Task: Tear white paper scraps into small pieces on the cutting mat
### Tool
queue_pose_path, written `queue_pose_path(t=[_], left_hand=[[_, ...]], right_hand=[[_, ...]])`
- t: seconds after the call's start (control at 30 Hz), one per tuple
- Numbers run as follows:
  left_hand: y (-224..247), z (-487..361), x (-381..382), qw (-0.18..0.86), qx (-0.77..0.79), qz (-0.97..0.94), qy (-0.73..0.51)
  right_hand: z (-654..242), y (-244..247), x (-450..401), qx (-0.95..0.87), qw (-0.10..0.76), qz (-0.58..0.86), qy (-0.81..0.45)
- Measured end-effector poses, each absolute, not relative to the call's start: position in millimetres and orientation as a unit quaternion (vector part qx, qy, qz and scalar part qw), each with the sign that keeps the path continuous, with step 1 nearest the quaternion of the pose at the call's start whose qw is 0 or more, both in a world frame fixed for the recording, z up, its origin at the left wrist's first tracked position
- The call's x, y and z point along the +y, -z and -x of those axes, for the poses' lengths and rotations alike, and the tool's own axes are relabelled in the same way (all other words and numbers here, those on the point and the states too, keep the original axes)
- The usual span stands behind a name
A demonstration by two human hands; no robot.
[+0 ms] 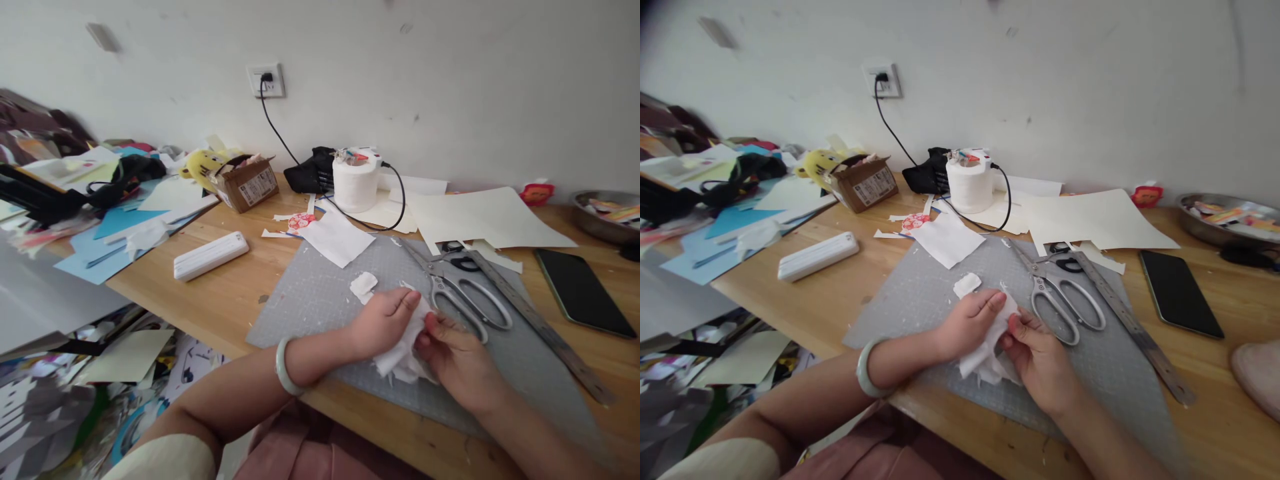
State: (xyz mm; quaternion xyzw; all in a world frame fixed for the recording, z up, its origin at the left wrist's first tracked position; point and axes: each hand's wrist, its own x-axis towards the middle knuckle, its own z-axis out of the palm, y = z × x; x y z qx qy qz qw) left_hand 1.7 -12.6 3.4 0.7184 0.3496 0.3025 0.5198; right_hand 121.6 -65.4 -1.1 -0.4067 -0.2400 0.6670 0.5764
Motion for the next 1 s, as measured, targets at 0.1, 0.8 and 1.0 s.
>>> queue_pose_path(t=[0.1, 0.8, 1.0], left_hand=[[0.3, -2.9, -9.4, 0.595, 0.354, -0.641, -0.332], [-2.5, -3.2, -7.6, 0.467, 0.360, -0.757, -0.281], [0.1, -3.1, -9.1, 0.539, 0.338, -0.721, -0.275]], right_hand=[[-121.4, -2.7, -65.5, -0.204, 0.572, 0.375, -0.700], [-115.9, -1.2, -66.0, -0.200, 0.561, 0.484, -0.641], [-116.9, -3.5, -66.2, -0.205, 0.557, 0.477, -0.648]])
